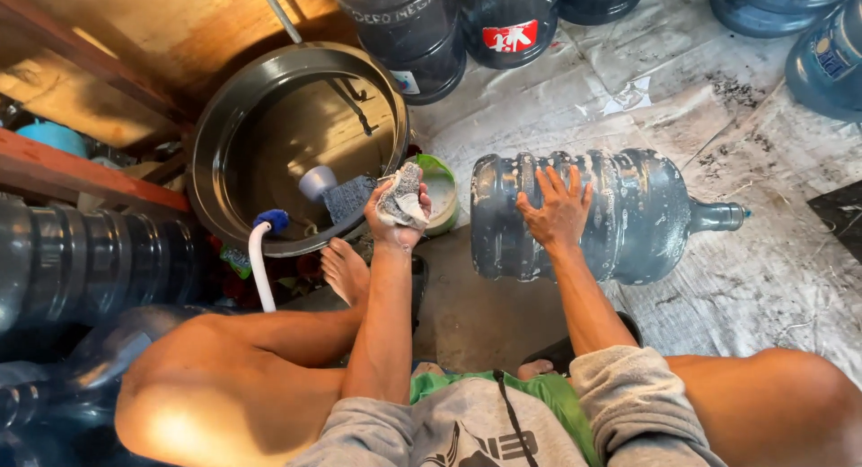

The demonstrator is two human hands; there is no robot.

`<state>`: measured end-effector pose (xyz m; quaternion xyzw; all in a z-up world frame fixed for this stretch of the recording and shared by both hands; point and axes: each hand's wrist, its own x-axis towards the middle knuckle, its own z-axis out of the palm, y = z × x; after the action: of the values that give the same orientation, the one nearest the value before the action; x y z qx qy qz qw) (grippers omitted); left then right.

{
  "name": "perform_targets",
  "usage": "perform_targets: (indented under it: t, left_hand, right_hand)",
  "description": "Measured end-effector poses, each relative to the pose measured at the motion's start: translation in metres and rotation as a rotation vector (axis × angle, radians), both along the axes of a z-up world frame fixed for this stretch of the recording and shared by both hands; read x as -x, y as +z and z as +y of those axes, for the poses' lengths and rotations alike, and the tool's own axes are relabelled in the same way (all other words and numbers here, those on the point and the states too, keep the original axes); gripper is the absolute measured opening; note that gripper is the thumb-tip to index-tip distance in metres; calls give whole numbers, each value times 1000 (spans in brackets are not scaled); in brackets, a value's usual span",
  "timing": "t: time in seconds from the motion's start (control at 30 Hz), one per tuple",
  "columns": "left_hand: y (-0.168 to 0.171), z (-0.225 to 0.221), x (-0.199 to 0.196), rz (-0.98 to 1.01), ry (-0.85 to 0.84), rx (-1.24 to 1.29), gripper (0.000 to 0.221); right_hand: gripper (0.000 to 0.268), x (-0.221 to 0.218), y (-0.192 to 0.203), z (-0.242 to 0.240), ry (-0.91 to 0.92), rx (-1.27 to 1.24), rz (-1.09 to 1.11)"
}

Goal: Washing and scrubbing a large plastic water jug using a sponge and water.

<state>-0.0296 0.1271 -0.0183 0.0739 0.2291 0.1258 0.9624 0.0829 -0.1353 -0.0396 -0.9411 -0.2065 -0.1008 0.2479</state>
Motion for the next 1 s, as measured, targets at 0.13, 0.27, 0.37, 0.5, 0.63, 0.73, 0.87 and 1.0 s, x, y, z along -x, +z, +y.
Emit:
perform_targets:
  t: [0.13, 0.27, 0.37, 0.5, 0.63, 0.73, 0.87, 1.0]
  left_hand:
    - [-29, -3, 0, 78, 42, -14, 38]
    - [-23, -33, -2, 222, 35, -157, 30]
    - [12, -73, -1, 272, 52, -422, 42]
    - [76, -132, 11, 570, -32, -1260, 62]
    - [-4, -146, -4, 448, 97, -1658, 54]
    - [-7, -134, -29, 460, 143, -1800, 56]
    - [-110, -71, -115, 670, -266, -1647, 45]
    - [-68, -68, -133, 663, -471, -1537, 40]
  right_hand:
    - [55, 2, 0, 1, -6, 15, 26]
    - [52, 0, 2, 4, -41, 21, 63]
    - [42, -9, -3, 9, -80, 19, 48]
    - [34, -20, -25, 16, -82, -5, 57]
    - [60, 5, 24, 28, -31, 217, 159]
    - [55, 8, 13, 23, -2, 232, 56]
    - [52, 21, 19, 21, -34, 239, -79]
    - [55, 18, 8, 20, -58, 199, -135]
